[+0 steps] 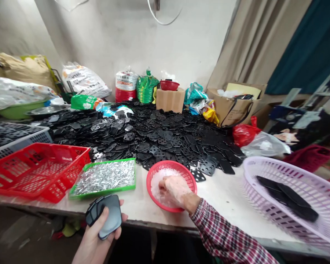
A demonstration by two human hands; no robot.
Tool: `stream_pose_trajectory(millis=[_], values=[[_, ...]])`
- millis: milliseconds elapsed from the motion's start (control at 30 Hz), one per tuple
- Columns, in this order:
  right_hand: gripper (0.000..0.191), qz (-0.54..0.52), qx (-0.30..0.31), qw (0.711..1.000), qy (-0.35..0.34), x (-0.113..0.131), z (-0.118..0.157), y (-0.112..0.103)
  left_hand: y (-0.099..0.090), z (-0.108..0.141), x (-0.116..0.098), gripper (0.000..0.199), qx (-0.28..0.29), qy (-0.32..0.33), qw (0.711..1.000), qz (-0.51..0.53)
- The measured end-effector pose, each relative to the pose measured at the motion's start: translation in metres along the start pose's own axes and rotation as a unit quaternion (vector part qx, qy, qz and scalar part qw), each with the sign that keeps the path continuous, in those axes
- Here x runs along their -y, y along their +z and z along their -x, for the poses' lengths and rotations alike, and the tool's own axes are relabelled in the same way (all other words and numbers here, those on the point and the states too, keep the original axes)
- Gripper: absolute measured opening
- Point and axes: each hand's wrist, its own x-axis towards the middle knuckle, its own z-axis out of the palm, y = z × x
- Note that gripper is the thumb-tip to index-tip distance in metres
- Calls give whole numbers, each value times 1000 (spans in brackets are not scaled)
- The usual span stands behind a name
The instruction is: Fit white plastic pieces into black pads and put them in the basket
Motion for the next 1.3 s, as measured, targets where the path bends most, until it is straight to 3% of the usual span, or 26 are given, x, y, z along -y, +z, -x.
stream_pose_trajectory(millis=[133, 267, 367, 467, 700, 933, 1133, 1233, 1300], values=[[17, 0, -14, 1000, 20, -2, 4, -6, -6, -2, -4, 39, -19, 5, 1000, 8], [21, -51, -82, 995, 39, 5, 2, -25, -9, 1, -1, 44, -7, -2, 1000, -8], [22, -130, -94, 986, -33, 34, -19, -42, -9, 7, 9, 44, 21, -21, 999, -25], [20, -126, -29, 984, -123, 75, -59, -47, -11, 11, 19, 46, 32, -34, 998, -37], [17, -79, 69, 974, -198, 163, -153, -8, -32, 14, 15, 49, 29, -32, 998, -35], [24, -65, 86, 975, -194, 216, -180, 25, -50, 11, 14, 44, -7, -9, 1000, -7], [26, -88, 64, 977, -182, 218, -179, 23, -49, 13, 8, 46, -4, -6, 1000, 2], [26, -100, 42, 976, -190, 198, -166, 5, -46, 14, 9, 45, -10, 1, 1000, 9], [24, -101, 29, 975, -194, 175, -150, -11, -44, 14, 11, 47, 28, -10, 1000, 6]])
